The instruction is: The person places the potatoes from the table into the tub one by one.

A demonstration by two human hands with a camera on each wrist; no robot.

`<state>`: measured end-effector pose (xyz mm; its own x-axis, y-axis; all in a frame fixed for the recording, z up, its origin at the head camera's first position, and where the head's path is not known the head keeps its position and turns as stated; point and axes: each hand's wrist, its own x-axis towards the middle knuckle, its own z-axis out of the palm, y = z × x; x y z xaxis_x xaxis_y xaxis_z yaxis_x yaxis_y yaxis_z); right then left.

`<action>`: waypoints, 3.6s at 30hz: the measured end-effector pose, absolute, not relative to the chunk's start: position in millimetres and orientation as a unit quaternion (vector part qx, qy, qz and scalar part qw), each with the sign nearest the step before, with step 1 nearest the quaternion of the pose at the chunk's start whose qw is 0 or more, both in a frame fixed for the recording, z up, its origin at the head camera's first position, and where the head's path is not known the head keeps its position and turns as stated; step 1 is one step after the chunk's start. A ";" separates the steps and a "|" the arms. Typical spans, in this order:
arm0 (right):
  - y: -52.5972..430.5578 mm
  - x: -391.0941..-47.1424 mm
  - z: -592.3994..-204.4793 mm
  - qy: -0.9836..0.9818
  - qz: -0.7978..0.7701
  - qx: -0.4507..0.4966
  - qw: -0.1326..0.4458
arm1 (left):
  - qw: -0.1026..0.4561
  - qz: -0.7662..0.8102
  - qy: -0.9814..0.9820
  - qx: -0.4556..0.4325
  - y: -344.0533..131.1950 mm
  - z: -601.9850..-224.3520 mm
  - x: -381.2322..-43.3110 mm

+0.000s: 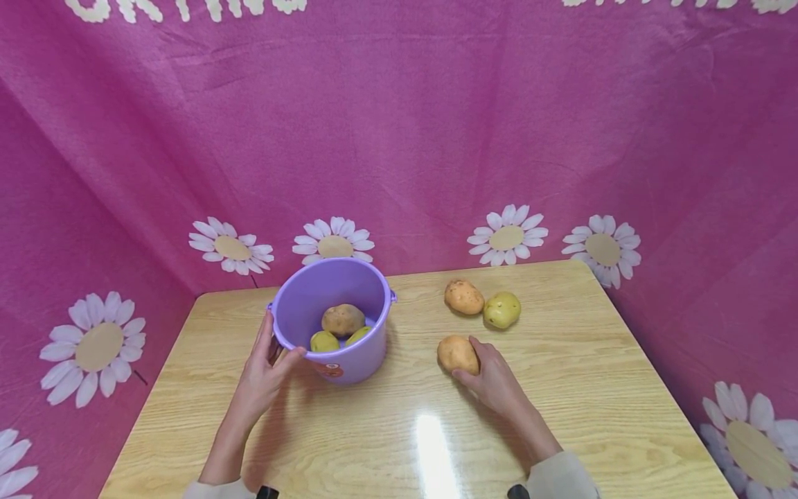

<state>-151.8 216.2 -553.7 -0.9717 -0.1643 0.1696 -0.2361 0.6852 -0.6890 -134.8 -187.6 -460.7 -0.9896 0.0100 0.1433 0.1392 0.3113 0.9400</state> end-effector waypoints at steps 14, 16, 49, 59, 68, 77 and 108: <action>216.5 -149.9 -551.5 -0.914 0.392 0.093 0.055 | 0.071 -0.586 -0.805 -0.067 -185.8 -460.3 -133.0; 216.7 -149.9 -550.3 -0.914 0.391 0.091 0.056 | 0.070 -0.587 -0.804 -0.068 -185.4 -459.7 -132.6; 222.3 -153.8 -502.4 -0.912 0.388 0.107 0.071 | 0.066 -0.587 -0.804 -0.062 -185.8 -459.5 -132.1; 224.5 -156.8 -484.0 -0.916 0.377 0.105 0.087 | 0.067 -0.584 -0.807 -0.061 -187.0 -460.6 -133.6; 229.7 -160.3 -461.9 -0.920 0.367 0.099 0.092 | 0.069 -0.589 -0.803 -0.062 -186.5 -460.8 -133.6; 232.1 -162.9 -440.7 -0.919 0.370 0.104 0.091 | 0.068 -0.588 -0.804 -0.062 -186.5 -461.4 -134.6; 236.7 -168.4 -401.0 -0.916 0.371 0.107 0.113 | 0.061 -0.591 -0.802 -0.061 -185.5 -458.8 -132.8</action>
<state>-168.4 236.7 -401.0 -0.9518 -0.1124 0.2854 -0.2793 0.7018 -0.6553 -132.8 -185.5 -458.8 -0.9853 0.0253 0.1690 0.1689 0.2937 0.9409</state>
